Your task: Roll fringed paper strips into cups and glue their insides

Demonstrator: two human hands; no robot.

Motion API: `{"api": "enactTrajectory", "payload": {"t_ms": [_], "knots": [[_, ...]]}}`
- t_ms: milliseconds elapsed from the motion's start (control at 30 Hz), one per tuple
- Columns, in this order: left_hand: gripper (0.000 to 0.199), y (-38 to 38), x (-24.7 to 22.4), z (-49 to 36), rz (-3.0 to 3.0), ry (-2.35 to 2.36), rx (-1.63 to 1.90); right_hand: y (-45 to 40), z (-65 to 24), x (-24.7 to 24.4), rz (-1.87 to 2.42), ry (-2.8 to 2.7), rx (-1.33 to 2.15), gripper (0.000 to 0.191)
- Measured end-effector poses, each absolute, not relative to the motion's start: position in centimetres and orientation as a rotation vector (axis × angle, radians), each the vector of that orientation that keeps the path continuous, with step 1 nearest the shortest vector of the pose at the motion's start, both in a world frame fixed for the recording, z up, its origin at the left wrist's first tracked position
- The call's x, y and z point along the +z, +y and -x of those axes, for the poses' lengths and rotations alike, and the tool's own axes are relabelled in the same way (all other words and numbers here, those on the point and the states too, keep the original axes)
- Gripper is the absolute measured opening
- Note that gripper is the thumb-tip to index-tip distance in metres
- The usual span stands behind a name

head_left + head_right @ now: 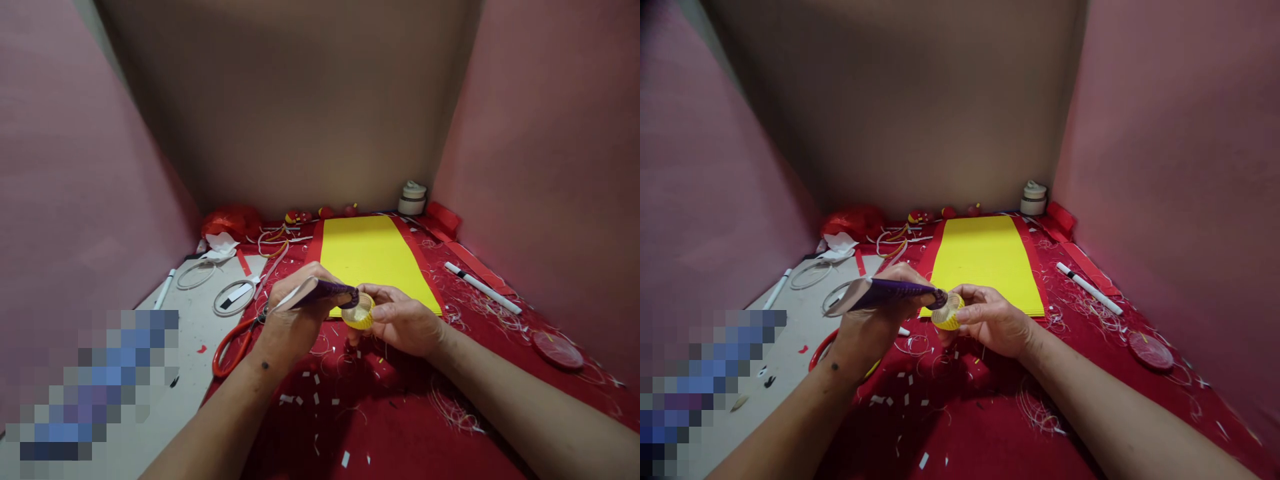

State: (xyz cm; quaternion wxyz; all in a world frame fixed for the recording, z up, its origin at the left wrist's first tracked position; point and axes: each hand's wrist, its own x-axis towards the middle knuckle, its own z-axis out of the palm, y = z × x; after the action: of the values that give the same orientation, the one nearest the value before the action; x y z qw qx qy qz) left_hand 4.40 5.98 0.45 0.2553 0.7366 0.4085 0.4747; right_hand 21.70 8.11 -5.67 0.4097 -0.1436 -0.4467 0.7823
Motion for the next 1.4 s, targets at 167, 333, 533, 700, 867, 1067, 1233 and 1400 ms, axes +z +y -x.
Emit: {"api": "enactTrajectory", "payload": {"t_ms": [167,333,533,700,867,1067,1233,1400], "knots": [[0.009,6.14,0.1,-4.59,-2.018,1.078,1.226,8.2,-21.71,-5.87,0.339,-1.132,1.972,0.029],[0.006,6.25,-0.13,-4.58,-1.972,1.09,1.275,8.17,-21.72,-6.02,0.322,-1.113,1.97,0.03],[0.007,6.12,0.3,-4.51,-1.969,1.128,1.317,8.07,-21.71,-5.69,0.352,-1.136,1.968,0.026],[0.013,6.15,0.62,-4.36,-1.985,1.166,1.349,8.08,-21.71,-5.78,0.341,-1.118,1.97,0.025],[0.009,6.16,0.48,-4.32,-2.035,1.114,1.337,8.11,-21.77,-5.92,0.324,-1.101,1.978,0.026],[0.008,6.21,0.17,-4.4,-2.035,1.086,1.341,8.17,-21.75,-5.8,0.326,-1.133,1.979,0.025],[0.009,6.18,0.44,-4.22,-2.01,1.123,1.372,8.06,-21.72,-5.68,0.312,-1.151,1.963,0.021],[0.011,6.12,0.48,-4.17,-2.031,1.131,1.356,8.03,-21.67,-5.64,0.303,-1.14,1.964,0.021]]}}
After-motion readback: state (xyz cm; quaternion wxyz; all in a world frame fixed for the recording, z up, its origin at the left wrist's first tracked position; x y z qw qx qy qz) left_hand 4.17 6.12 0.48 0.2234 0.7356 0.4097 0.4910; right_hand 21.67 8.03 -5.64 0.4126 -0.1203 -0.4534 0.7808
